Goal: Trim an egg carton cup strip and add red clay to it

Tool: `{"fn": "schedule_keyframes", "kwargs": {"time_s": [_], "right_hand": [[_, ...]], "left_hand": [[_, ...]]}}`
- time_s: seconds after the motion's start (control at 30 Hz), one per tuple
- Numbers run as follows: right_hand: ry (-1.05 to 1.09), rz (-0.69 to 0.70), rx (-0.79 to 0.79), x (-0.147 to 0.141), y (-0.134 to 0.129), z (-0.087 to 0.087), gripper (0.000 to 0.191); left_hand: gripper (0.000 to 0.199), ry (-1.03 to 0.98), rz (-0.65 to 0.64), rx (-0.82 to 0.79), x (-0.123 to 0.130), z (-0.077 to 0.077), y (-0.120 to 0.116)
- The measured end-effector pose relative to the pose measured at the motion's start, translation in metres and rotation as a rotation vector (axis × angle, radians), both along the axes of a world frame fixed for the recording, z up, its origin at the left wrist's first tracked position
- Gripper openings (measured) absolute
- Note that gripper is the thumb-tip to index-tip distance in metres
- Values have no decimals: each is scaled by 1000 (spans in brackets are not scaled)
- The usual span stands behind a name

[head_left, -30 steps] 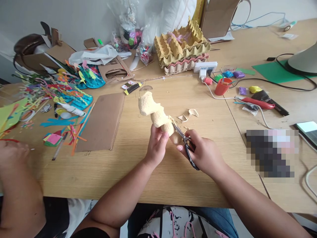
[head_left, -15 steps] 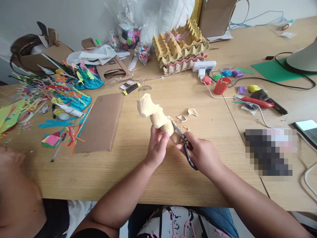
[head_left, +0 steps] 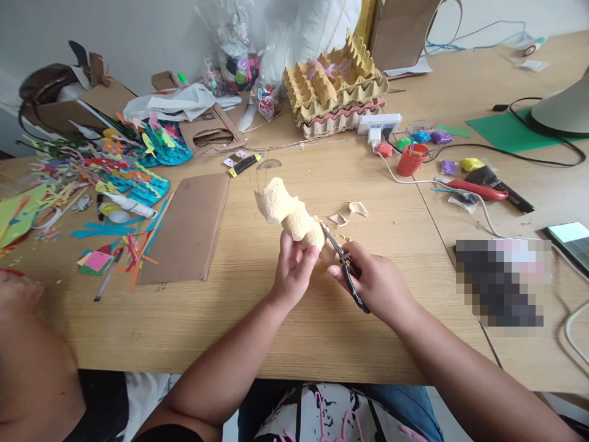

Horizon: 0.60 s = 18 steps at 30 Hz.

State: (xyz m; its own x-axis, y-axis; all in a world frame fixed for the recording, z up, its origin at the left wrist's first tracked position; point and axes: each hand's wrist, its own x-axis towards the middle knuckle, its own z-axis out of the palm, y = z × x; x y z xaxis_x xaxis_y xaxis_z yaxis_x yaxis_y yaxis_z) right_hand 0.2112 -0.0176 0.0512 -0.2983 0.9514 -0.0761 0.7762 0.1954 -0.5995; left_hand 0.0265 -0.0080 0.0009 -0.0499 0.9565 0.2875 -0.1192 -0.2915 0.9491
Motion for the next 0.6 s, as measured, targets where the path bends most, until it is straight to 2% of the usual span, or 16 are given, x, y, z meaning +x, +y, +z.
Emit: {"fn": "schedule_keyframes", "kwargs": {"time_s": [0.3,0.6], "right_hand": [[41,-6,8,2,-2,3,50],[-103,-13,95,-1,-3,-1,57]], "left_hand": [[62,54,-7,64,-1,-3,-2],[61,32,-24,56,2,-1,-4]]}}
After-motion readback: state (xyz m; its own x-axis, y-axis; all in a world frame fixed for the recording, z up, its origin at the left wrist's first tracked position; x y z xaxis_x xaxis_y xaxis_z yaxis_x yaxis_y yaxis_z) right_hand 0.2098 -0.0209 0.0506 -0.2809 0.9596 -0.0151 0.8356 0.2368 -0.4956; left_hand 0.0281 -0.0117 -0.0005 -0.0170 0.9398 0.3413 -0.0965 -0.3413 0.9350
